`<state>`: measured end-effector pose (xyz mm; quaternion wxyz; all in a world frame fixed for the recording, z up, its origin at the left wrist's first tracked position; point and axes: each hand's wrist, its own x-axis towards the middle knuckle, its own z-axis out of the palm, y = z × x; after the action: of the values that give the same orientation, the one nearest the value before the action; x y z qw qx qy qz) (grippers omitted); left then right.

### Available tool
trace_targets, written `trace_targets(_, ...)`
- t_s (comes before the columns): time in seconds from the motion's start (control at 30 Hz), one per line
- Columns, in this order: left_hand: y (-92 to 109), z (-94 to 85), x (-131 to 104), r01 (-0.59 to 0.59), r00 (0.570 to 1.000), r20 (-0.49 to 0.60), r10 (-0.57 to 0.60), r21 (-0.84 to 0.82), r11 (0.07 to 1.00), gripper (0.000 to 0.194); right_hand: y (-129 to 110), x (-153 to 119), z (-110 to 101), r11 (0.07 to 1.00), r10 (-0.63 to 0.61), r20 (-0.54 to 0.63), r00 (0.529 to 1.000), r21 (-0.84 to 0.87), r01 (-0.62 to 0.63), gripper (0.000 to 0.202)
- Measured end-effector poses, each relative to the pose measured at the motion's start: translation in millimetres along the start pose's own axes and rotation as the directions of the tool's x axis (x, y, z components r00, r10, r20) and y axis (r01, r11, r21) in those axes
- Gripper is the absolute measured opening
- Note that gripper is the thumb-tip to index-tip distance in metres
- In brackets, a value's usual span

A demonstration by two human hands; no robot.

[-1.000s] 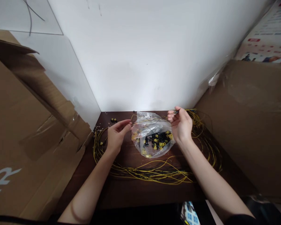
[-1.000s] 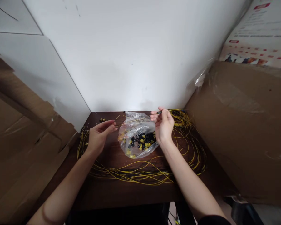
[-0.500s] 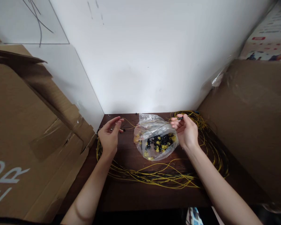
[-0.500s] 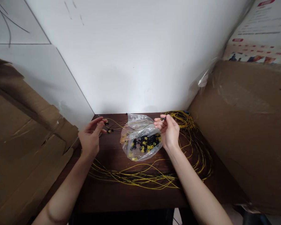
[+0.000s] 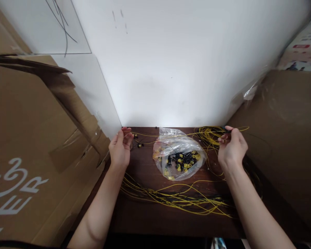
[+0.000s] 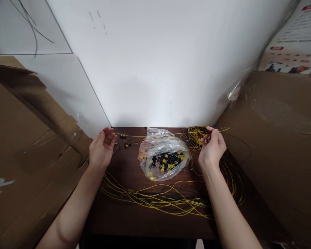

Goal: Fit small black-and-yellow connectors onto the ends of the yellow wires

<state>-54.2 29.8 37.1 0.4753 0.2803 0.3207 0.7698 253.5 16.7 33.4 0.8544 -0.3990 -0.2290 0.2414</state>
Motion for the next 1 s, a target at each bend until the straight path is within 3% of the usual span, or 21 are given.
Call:
trace_targets(0.17, -2, -6.1, 2, 0.055, 0.998, 0.006, -0.055, 0.001, 0.998, 0.015, 1, 9, -5, 1.0, 0.027, 0.013, 1.0, 0.003, -0.027, 0.014)
trace_targets(0.3, -4, -9.2, 6, 0.076, 0.997, -0.018, -0.076, 0.004, 0.997, 0.012, 2, 10, -7, 0.999, -0.044, -0.004, 0.999, 0.017, 0.044, 0.015)
trace_targets(0.5, 0, -9.3, 12, 0.211, 0.963, -0.123, -0.238, -0.198, 0.957, 0.022, 1, 8, -5, 0.999, -0.045, 0.039, 0.998, 0.024, 0.044, 0.014)
trace_targets(0.57, 3, -8.3, 11, 0.258, 0.952, -0.094, -0.29, -0.257, 0.931, 0.027, 1, 5, -2, 1.0, -0.004, 0.075, 0.997, 0.029, 0.002, 0.015)
trace_targets(0.67, 3, -4.2, 6, 0.3, 0.954, 0.081, -0.289, -0.271, 0.915, 0.025, 1, -4, 4, 0.998, 0.051, 0.13, 0.99, 0.033, -0.056, 0.017)
trace_targets(0.77, -2, 4.4, -4, 0.233, 0.955, 0.22, -0.199, -0.14, 0.962, 0.018, 2, -16, 11, 0.994, 0.098, 0.191, 0.977, 0.02, -0.104, 0.019)
trace_targets(0.87, -10, 15.2, -20, 0.075, 0.952, 0.287, -0.108, 0.124, 0.989, 0.02, 2, -31, 17, 0.986, 0.161, 0.277, 0.947, -0.018, -0.163, 0.016)
trace_targets(0.93, -17, 21.4, -32, -0.097, 0.938, 0.343, -0.046, 0.388, 0.917, 0.02, 3, -40, 19, 0.982, 0.188, 0.345, 0.919, -0.05, -0.182, 0.014)
trace_targets(1.0, -22, 25.9, -43, -0.27, 0.898, 0.439, -0.011, 0.572, 0.774, 0.021, 5, -48, 21, 0.98, 0.2, 0.414, 0.888, -0.076, -0.185, 0.014)
